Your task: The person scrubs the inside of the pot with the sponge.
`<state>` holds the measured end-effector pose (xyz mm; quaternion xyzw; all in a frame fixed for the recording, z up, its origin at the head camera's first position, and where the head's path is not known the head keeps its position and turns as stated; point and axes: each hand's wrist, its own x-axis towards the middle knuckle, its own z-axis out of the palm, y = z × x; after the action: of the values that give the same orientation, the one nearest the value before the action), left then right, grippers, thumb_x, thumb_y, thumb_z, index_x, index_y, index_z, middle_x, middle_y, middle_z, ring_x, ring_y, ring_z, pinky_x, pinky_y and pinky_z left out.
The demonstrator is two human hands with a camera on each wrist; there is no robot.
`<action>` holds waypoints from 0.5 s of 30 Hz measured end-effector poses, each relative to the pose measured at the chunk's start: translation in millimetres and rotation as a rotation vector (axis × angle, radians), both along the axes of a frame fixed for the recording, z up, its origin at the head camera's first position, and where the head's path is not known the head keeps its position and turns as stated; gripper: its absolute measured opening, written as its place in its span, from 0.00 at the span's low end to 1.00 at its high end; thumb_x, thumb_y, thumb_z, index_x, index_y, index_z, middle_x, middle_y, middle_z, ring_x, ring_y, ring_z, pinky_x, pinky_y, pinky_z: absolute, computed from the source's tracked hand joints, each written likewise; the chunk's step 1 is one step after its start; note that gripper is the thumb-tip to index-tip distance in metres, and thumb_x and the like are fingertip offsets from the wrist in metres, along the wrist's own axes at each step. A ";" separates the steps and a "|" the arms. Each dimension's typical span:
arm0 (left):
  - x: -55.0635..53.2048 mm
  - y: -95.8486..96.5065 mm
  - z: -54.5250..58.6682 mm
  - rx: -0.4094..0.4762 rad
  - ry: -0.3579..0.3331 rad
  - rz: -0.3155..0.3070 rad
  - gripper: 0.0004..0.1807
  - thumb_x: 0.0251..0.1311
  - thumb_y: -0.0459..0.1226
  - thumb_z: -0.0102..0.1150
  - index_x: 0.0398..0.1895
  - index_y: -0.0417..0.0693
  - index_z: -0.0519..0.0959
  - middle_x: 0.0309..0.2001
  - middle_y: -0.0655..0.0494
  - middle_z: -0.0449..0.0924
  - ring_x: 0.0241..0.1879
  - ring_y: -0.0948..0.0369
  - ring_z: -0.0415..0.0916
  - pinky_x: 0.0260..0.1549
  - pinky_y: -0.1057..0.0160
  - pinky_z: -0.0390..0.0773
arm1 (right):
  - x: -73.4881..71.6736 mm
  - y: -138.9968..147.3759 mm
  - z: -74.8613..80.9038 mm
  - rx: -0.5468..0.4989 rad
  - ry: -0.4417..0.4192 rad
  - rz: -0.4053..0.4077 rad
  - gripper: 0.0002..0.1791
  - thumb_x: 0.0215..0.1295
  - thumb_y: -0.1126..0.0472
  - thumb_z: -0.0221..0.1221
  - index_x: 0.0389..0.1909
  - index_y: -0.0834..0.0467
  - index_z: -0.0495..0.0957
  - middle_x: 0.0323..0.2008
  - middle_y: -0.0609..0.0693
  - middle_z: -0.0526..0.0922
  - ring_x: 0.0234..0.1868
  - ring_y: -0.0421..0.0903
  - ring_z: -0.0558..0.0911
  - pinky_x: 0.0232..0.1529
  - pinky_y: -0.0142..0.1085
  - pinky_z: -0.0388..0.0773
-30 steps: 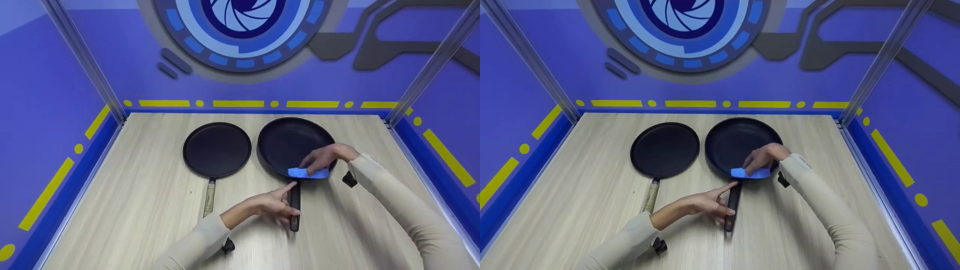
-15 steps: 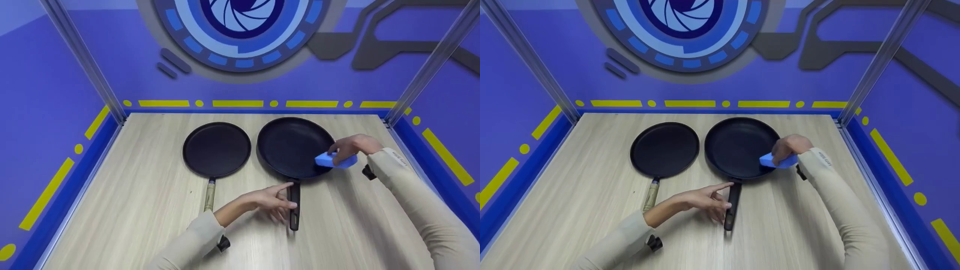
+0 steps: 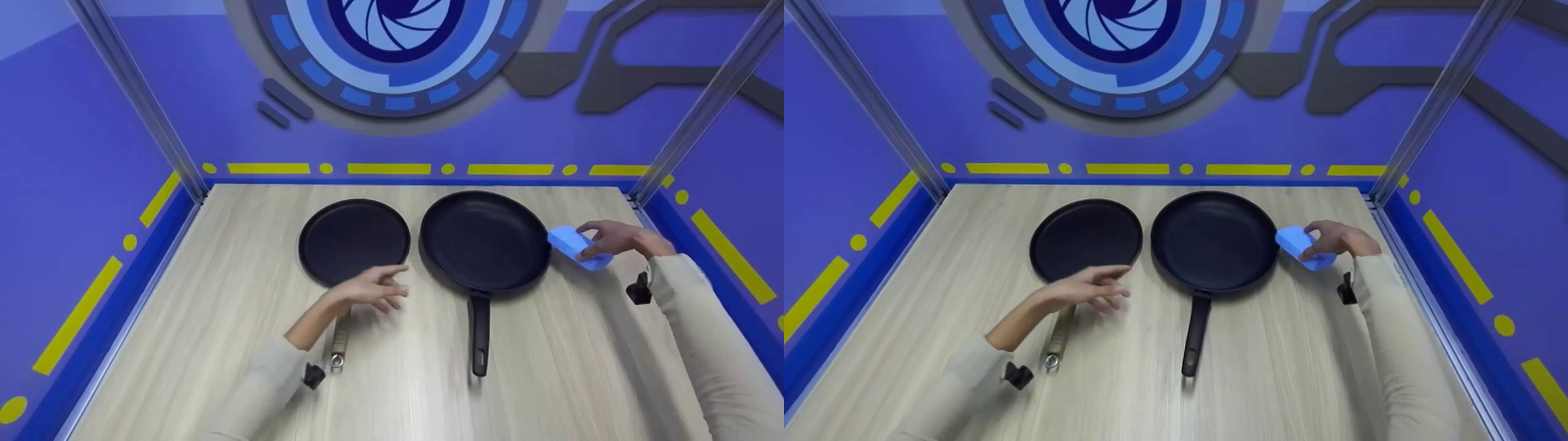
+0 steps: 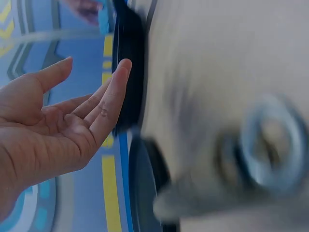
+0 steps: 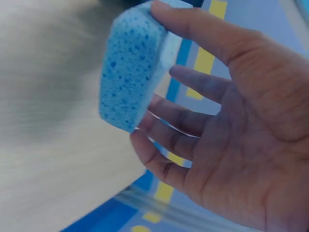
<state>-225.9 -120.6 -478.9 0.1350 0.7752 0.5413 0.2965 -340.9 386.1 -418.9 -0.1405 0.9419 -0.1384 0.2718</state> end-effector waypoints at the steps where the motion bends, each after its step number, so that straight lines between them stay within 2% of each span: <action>1: 0.5 -8.8 -0.7 -0.003 0.014 0.021 0.35 0.76 0.36 0.53 0.80 0.40 0.54 0.60 0.33 0.80 0.52 0.41 0.84 0.45 0.56 0.87 | 0.9 3.7 -4.1 -0.012 0.006 -0.018 0.46 0.67 0.46 0.66 0.72 0.73 0.58 0.61 0.84 0.68 0.62 0.77 0.72 0.57 0.63 0.77; 5: 7.9 -41.8 -4.7 -0.015 0.082 0.131 0.35 0.74 0.36 0.56 0.79 0.38 0.57 0.57 0.30 0.81 0.47 0.43 0.86 0.41 0.55 0.88 | 5.5 12.3 -20.2 -0.039 0.011 -0.084 0.49 0.67 0.44 0.66 0.73 0.73 0.55 0.63 0.82 0.66 0.63 0.76 0.70 0.60 0.65 0.73; 8: 13.0 -63.6 -10.5 0.033 0.154 0.190 0.35 0.72 0.35 0.59 0.78 0.36 0.59 0.55 0.29 0.81 0.44 0.44 0.87 0.38 0.54 0.88 | 8.9 14.8 -30.9 -0.052 0.010 -0.132 0.52 0.65 0.42 0.67 0.74 0.71 0.55 0.64 0.80 0.65 0.63 0.74 0.69 0.63 0.67 0.70; 10: 14.9 -76.1 -15.1 0.095 0.204 0.191 0.35 0.71 0.33 0.60 0.78 0.36 0.59 0.56 0.26 0.80 0.44 0.42 0.86 0.38 0.50 0.88 | 11.3 16.3 -37.5 -0.074 0.005 -0.158 0.53 0.64 0.41 0.67 0.74 0.70 0.54 0.64 0.80 0.65 0.62 0.73 0.70 0.63 0.66 0.69; 12: 15.8 -87.1 -19.7 0.140 0.257 0.159 0.36 0.71 0.31 0.59 0.78 0.36 0.58 0.58 0.25 0.78 0.46 0.41 0.86 0.41 0.49 0.88 | 14.1 17.6 -43.6 -0.096 0.003 -0.173 0.53 0.64 0.40 0.67 0.74 0.70 0.55 0.64 0.81 0.66 0.63 0.73 0.70 0.64 0.65 0.70; 15: 18.3 -100.4 -24.9 0.156 0.320 0.117 0.36 0.71 0.32 0.60 0.78 0.38 0.59 0.59 0.25 0.78 0.47 0.40 0.86 0.43 0.52 0.88 | 19.4 18.2 -51.6 -0.121 -0.011 -0.190 0.53 0.64 0.40 0.67 0.74 0.70 0.54 0.64 0.82 0.64 0.64 0.74 0.69 0.64 0.65 0.70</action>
<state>-207.6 -221.1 -503.8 0.1965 0.7746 0.5878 0.1261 -321.5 404.3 -470.5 -0.0658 0.9394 -0.2210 0.2537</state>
